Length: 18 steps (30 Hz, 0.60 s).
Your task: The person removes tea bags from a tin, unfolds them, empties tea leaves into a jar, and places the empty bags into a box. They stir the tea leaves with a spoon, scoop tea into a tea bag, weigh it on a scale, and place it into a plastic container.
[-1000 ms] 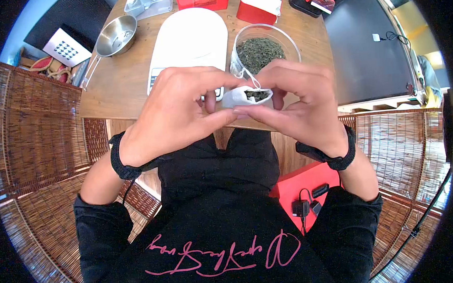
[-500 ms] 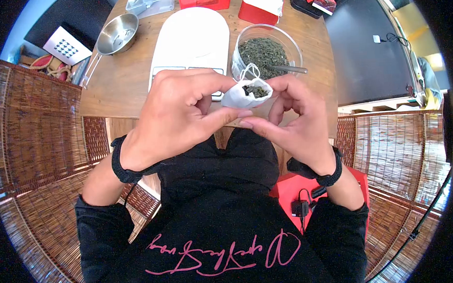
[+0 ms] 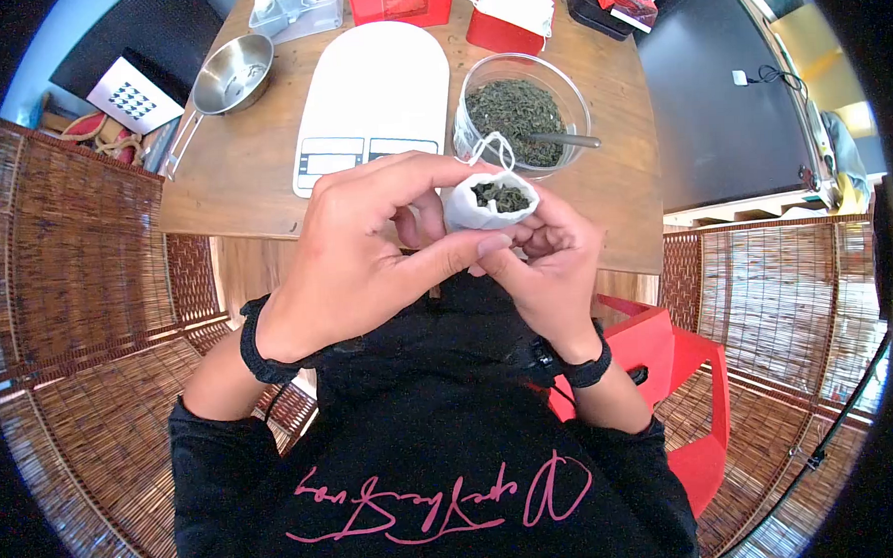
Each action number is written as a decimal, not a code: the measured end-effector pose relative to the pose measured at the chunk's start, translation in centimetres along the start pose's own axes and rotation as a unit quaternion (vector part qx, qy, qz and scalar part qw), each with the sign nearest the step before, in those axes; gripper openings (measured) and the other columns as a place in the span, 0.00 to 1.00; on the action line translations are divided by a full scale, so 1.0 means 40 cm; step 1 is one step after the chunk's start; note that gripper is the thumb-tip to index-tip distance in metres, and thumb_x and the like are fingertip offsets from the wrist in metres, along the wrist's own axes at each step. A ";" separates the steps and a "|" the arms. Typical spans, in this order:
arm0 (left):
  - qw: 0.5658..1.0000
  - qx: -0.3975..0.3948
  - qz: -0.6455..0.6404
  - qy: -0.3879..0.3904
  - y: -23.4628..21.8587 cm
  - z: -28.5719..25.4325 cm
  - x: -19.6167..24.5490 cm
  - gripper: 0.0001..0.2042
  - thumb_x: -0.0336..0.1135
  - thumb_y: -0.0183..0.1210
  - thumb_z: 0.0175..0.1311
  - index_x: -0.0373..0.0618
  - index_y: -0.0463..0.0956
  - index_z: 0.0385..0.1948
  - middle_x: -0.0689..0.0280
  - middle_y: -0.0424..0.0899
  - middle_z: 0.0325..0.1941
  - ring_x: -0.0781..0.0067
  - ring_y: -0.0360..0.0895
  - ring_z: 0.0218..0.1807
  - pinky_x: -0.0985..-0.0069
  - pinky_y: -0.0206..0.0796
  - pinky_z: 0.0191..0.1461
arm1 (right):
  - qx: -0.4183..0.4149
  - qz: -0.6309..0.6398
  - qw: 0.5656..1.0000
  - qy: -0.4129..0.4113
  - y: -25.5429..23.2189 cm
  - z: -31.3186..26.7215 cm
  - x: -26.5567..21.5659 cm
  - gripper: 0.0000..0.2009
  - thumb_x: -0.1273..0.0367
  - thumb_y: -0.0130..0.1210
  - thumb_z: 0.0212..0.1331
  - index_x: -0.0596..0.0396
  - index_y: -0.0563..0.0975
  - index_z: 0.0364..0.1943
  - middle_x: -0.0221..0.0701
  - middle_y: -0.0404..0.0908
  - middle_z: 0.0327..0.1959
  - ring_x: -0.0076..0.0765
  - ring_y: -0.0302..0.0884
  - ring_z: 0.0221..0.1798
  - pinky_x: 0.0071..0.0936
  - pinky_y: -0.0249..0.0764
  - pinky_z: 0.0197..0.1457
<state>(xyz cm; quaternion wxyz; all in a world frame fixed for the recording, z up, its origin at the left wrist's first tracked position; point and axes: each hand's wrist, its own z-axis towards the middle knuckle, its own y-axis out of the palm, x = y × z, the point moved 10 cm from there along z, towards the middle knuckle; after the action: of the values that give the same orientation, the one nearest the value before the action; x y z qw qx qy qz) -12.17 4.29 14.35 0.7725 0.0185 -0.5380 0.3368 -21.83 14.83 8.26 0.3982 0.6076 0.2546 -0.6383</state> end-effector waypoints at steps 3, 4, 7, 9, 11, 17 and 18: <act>0.999 0.018 -0.015 -0.024 -0.009 -0.007 -0.013 0.18 0.27 0.74 0.54 0.37 0.84 0.48 0.62 0.86 0.34 0.85 0.75 0.22 0.82 0.66 0.25 | 0.005 -0.007 1.000 -0.007 0.009 -0.004 0.002 0.24 0.82 0.65 0.59 0.66 0.77 0.62 0.35 0.88 0.46 0.11 0.78 0.31 0.14 0.74 0.33; 0.999 0.019 -0.015 -0.025 -0.013 -0.006 -0.016 0.18 0.27 0.74 0.54 0.37 0.84 0.48 0.62 0.86 0.34 0.85 0.75 0.22 0.82 0.66 0.25 | 0.023 -0.021 0.999 -0.009 0.002 -0.011 0.014 0.23 0.82 0.65 0.59 0.65 0.78 0.61 0.31 0.88 0.40 0.10 0.77 0.31 0.13 0.73 0.34; 0.999 0.020 0.027 0.021 -0.025 -0.008 -0.001 0.17 0.24 0.73 0.53 0.37 0.85 0.47 0.62 0.86 0.37 0.85 0.73 0.21 0.82 0.64 0.25 | 0.002 -0.031 0.999 -0.015 0.009 -0.013 0.025 0.24 0.82 0.65 0.59 0.64 0.78 0.62 0.26 0.86 0.35 0.10 0.77 0.30 0.13 0.73 0.34; 0.999 0.015 0.047 -0.019 -0.026 -0.017 -0.021 0.15 0.30 0.75 0.50 0.38 0.86 0.40 0.65 0.85 0.32 0.79 0.78 0.28 0.81 0.68 0.31 | 0.000 -0.020 1.000 -0.011 0.018 -0.009 0.028 0.23 0.81 0.66 0.59 0.64 0.79 0.60 0.25 0.85 0.33 0.10 0.76 0.30 0.13 0.72 0.33; 0.998 0.008 0.050 -0.023 -0.024 -0.019 -0.023 0.14 0.29 0.75 0.50 0.38 0.87 0.40 0.64 0.84 0.31 0.78 0.78 0.28 0.81 0.67 0.31 | 0.000 -0.010 1.000 -0.006 0.019 -0.009 0.034 0.22 0.80 0.67 0.59 0.64 0.80 0.59 0.23 0.84 0.31 0.10 0.76 0.29 0.13 0.72 0.33; 0.999 0.007 0.037 0.009 -0.023 -0.024 -0.028 0.14 0.22 0.73 0.51 0.36 0.87 0.41 0.62 0.86 0.35 0.84 0.71 0.21 0.81 0.63 0.25 | -0.016 -0.056 0.998 0.025 0.007 -0.021 0.073 0.19 0.82 0.64 0.60 0.71 0.78 0.55 0.39 0.87 0.43 0.27 0.87 0.41 0.23 0.85 0.42; 0.999 0.005 0.041 0.011 -0.022 -0.024 -0.028 0.13 0.23 0.73 0.52 0.36 0.87 0.41 0.62 0.86 0.35 0.84 0.72 0.20 0.81 0.63 0.25 | -0.017 -0.073 0.997 0.031 0.005 -0.022 0.076 0.17 0.81 0.65 0.60 0.71 0.79 0.54 0.39 0.87 0.41 0.26 0.86 0.38 0.23 0.84 0.40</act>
<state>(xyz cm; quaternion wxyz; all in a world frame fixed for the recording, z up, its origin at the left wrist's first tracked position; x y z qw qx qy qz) -11.14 3.41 13.29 0.7636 -0.0036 -0.5283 0.3712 -20.99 14.82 5.21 0.3522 0.6003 0.3216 -0.6420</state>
